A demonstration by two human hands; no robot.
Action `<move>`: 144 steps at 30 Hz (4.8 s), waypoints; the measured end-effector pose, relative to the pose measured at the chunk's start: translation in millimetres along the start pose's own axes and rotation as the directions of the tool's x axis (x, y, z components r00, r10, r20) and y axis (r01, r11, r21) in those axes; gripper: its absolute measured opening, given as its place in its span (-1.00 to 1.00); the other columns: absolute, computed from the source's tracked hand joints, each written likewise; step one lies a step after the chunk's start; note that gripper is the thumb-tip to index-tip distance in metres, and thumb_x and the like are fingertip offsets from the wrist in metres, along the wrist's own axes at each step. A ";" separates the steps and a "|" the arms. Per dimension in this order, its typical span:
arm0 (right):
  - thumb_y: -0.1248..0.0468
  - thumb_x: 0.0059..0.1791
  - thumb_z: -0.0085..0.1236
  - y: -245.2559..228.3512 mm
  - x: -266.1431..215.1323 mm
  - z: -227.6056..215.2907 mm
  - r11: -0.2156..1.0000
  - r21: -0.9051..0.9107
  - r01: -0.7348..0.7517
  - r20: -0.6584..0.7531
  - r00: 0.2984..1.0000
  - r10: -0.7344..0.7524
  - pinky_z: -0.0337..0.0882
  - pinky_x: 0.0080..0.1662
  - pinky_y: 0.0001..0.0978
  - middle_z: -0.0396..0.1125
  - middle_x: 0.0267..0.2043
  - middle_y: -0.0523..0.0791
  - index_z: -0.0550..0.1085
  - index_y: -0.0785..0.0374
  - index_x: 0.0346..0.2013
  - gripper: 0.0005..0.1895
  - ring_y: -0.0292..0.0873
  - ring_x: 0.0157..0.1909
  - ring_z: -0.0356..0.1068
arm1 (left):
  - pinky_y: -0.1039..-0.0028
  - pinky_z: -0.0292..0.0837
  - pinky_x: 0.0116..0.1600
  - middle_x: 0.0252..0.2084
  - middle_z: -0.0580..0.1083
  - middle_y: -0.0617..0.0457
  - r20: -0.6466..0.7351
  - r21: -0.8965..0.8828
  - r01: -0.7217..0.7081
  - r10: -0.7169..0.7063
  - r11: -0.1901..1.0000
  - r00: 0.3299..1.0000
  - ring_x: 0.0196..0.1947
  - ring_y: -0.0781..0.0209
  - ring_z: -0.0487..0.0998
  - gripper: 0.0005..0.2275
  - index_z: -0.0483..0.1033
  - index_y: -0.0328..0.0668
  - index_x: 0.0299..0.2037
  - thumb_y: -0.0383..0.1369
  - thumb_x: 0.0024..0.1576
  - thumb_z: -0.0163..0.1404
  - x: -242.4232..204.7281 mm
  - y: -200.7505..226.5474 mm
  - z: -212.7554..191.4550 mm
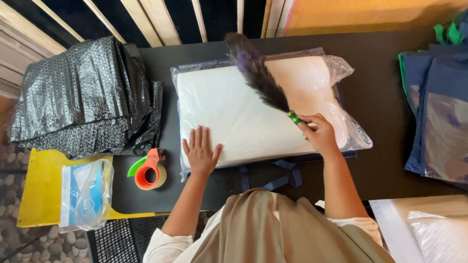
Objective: The person dusts a blue reusable tote bag with a feather duster, places a bubble-wrapped pillow inside, folds the bag over the pillow, and secures it with a branded label. The person then dusts the exterior of the packed bag.
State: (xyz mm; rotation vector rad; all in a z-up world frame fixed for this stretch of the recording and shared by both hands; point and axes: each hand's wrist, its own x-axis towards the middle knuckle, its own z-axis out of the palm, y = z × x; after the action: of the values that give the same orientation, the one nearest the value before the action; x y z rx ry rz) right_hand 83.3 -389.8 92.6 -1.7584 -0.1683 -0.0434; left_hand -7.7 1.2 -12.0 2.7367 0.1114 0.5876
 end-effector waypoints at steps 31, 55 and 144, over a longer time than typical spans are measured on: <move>0.36 0.12 0.18 8.5 -41.4 -67.7 0.995 0.002 -0.099 -0.199 0.975 0.098 0.37 -0.59 -0.46 0.29 -0.14 -0.02 0.52 0.35 0.10 -0.75 -0.18 -0.59 0.38 | -0.03 -0.50 0.49 0.50 0.20 -0.02 -0.061 0.016 -0.005 0.006 1.000 0.998 0.55 -0.03 0.01 -0.36 0.29 0.02 0.43 0.21 0.26 -0.22 0.3 -1.2 0.8; 0.45 -0.05 0.24 34.1 -101.0 -125.9 0.962 0.145 -0.231 -0.055 0.969 0.241 0.22 -0.70 -0.48 0.31 -0.39 -0.04 0.59 0.30 -0.13 -0.80 -0.13 -0.66 0.31 | -0.02 -0.46 0.49 0.47 0.24 -0.04 -0.081 0.043 -0.019 0.022 0.999 0.996 0.53 -0.04 0.06 -0.38 0.33 -0.01 0.40 0.19 0.27 -0.22 1.5 -0.8 1.0; -0.29 0.03 0.27 126.6 27.8 -83.1 0.782 -0.337 -0.525 -0.416 0.828 0.377 0.36 0.17 -0.03 0.41 0.08 0.05 0.46 0.00 0.24 -0.35 0.11 0.20 0.38 | -0.11 0.23 0.37 0.35 0.29 -0.44 0.558 -0.300 0.832 -0.621 0.468 0.550 0.34 -0.37 0.31 -0.18 0.08 -0.08 0.50 0.34 0.21 -0.14 71.3 -50.7 -44.3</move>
State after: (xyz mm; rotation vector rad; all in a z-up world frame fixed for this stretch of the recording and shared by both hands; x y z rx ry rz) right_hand 133.5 -492.0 -11.1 -2.1712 0.5656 -0.0180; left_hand 38.8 73.0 36.1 1.8797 0.8723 -0.1747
